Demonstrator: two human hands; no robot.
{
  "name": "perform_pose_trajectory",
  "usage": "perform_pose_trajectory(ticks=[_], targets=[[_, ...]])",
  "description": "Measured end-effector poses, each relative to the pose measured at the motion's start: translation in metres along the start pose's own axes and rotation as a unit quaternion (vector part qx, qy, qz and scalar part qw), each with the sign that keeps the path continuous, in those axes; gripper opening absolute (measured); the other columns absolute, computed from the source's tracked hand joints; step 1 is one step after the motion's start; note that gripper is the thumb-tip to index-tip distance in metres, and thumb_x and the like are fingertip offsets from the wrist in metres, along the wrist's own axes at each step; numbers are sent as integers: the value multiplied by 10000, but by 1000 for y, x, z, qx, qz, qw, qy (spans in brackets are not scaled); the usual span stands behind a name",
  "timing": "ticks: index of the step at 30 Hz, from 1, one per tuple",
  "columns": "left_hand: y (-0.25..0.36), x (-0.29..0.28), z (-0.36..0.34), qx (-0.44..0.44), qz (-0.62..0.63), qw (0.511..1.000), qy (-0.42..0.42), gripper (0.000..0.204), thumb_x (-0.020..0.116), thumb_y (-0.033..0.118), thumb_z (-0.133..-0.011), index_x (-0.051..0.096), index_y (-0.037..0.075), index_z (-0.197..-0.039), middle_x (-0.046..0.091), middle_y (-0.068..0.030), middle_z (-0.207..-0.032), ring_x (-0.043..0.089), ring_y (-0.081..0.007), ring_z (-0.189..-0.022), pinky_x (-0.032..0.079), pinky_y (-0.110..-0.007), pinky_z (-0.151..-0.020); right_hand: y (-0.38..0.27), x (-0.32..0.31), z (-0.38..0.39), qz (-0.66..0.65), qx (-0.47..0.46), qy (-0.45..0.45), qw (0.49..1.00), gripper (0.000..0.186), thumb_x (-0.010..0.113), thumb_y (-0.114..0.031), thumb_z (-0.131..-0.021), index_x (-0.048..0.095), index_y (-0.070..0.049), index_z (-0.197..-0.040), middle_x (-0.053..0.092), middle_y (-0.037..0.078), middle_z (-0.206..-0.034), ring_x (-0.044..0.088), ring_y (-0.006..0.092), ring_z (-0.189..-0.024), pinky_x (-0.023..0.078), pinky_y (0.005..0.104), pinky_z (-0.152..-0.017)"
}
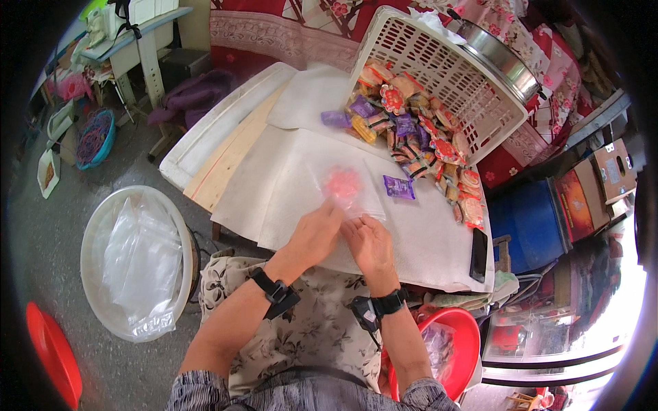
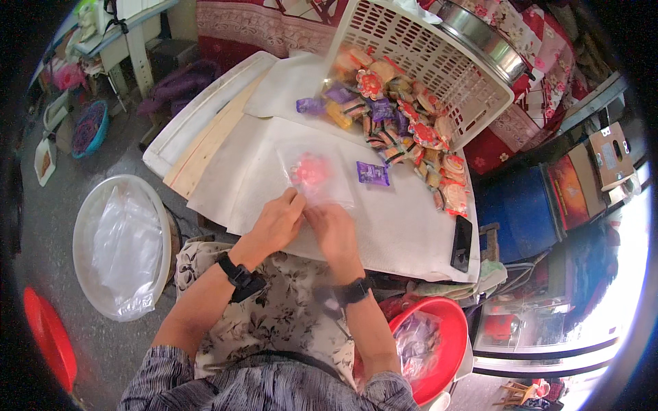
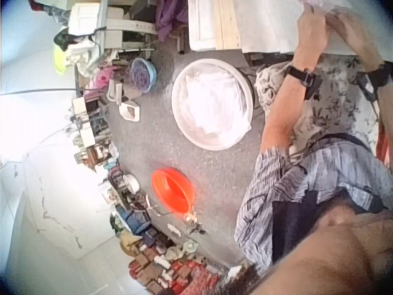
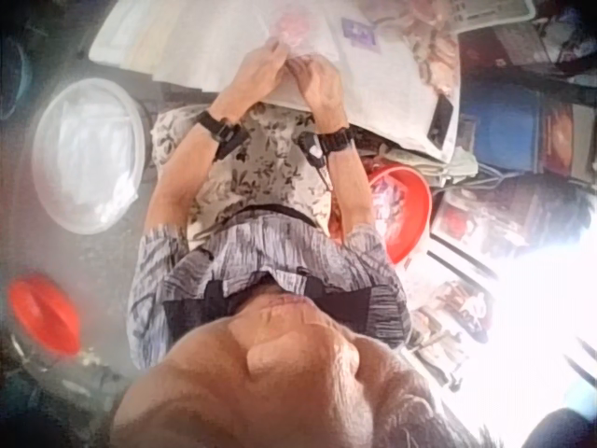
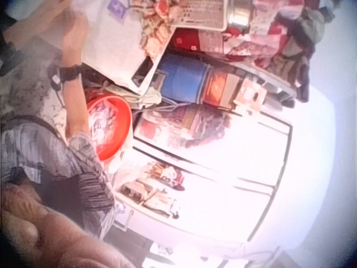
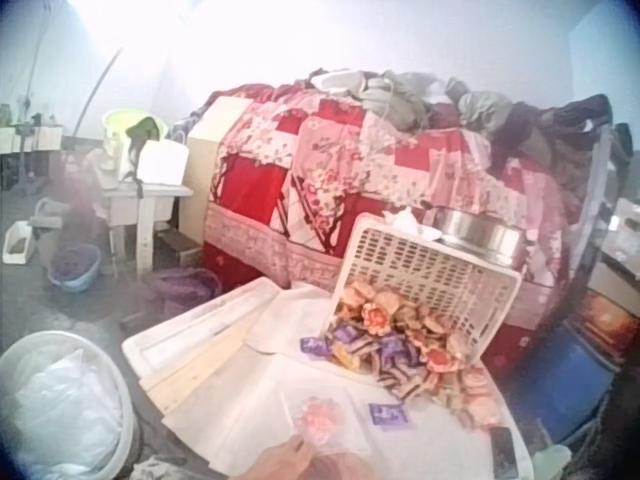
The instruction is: The person places colorful packets of food into clear plastic bags by hand and then drops the filled bags into a red bucket.
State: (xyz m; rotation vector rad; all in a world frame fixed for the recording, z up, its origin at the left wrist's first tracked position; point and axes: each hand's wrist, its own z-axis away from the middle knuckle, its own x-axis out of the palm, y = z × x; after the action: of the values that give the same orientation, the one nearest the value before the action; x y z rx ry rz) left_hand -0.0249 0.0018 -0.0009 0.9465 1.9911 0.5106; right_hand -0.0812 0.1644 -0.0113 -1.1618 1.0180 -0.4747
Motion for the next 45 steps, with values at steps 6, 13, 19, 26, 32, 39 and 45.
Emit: perform_pose_trajectory(ticks=[6, 13, 19, 26, 32, 39, 45], targets=[[1, 3, 0, 4, -21, 1000, -7, 219, 586, -38, -745, 492, 14, -936, 530, -180, -877, 573, -406, -748, 471, -472, -630, 6, 29, -37, -327, -96, 152, 928, 268, 541, -152, -922, 607, -3, -1135, 665, 110, -1069, 635, 251, -985, 506, 341, -839], [-3, 1, 4, -17, -51, 997, -46, 223, 602, -22, -720, 518, 20, -922, 533, -158, -863, 580, -375, -764, 477, -451, -640, -36, -9, 22, -324, 97, 40, 940, 357, 505, -261, -972, 579, 32, -1164, 649, 145, -1086, 639, 229, -1006, 523, 348, -843], [-1, 3, 0, -31, -115, 985, -122, 109, 605, 22, -726, 556, 8, -823, 534, -166, -873, 603, -336, -804, 498, -440, -685, -21, -99, 12, -283, 95, 161, 941, 259, 545, -233, -944, 621, 7, -1009, 673, 112, -884, 669, 192, -762, 557, 310, -681], [-5, 8, -1, -16, -105, 990, -92, 62, 596, 11, -728, 557, 14, -776, 529, -165, -846, 600, -340, -762, 495, -433, -643, 36, -221, -77, -373, -45, 182, 909, 234, 596, -199, -916, 584, -8, -1051, 634, 90, -904, 613, 188, -825, 524, 325, -768], [-8, 6, 1, -23, -99, 992, -81, 58, 590, 3, -728, 541, 20, -755, 524, -156, -805, 598, -342, -707, 488, -441, -601, 41, -238, -137, -504, 40, 300, 809, 154, 635, -112, -896, 579, -37, -1017, 626, 72, -868, 580, 177, -754, 482, 300, -700], [-6, 6, -2, -15, -98, 991, -89, 74, 594, 4, -722, 533, 22, -759, 520, -154, -795, 599, -342, -702, 482, -442, -588, 42, -238, -111, -139, 4, 348, 927, 218, 650, -113, -855, 599, 10, -1027, 612, 83, -916, 597, 198, -816, 483, 333, -716], [-11, 7, 2, -8, -94, 994, -57, 55, 581, 20, -771, 537, 20, -739, 517, -154, -764, 577, -365, -649, 466, -454, -563, -18, -160, -4, 509, -217, 311, 773, 295, 605, -66, -828, 561, 25, -1105, 555, 164, -1040, 550, 348, -966, 463, 426, -801]])
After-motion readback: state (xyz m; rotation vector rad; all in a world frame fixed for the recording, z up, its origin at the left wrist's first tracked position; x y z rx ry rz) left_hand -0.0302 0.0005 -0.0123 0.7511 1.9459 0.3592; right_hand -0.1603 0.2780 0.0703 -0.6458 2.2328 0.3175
